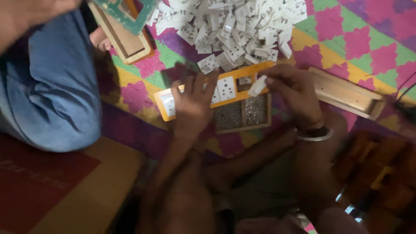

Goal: The person sits on a patterned mat and assembles white electrical socket modules into yellow and red plastic frames. They pick up modules from a pile, insert them into the frame slots, and secure them with small metal screws from a wooden box. Another person works alongside on a similar task.

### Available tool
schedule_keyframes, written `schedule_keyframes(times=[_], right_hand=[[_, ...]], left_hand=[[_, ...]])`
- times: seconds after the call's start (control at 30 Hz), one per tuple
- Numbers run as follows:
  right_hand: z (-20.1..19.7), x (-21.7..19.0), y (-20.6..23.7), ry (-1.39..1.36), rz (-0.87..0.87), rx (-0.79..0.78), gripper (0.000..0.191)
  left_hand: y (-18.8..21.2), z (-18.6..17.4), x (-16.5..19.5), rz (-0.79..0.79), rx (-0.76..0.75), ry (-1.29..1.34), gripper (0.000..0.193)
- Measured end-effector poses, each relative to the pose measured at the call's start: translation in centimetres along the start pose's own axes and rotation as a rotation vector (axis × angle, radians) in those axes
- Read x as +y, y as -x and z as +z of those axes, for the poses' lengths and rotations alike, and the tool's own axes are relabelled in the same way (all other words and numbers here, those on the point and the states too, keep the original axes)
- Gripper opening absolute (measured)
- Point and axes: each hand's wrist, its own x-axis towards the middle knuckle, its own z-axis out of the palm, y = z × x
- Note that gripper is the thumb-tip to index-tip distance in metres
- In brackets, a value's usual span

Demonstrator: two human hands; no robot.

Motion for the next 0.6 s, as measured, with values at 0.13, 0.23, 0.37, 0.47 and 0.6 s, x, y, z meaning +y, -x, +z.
schedule_keyframes(times=[0.13,0.23,0.37,0.47,0.6], right_hand=[[0.7,0.2,-1.9,0.500,-0.112,-0.156,0.021],[2.6,0.7,-2.3,0.634,-0.208,-0.051,0.023],[4.5,0.3,-0.4,0.672,-0.193,0.133,0.026],[5.6,0.3,0.0,0.654,-0.189,0.184,0.021],[6.2,1.4,0.2,0.693,-0.158,0.181,0.019]], left_hand=[[0.0,-0.1,0.6,0.017,-0.029,0.074,0.097],[0.1,0.1,0.9,0.014,-0.005,0.089,0.099],[0.2,0.4,0.8,-0.064,-0.076,0.048,0.099],[0.3,0.7,0.6,-0.082,-0.104,0.022,0.100],[0.8,1.3,0.4,-0.107,-0.137,0.075,0.100]])
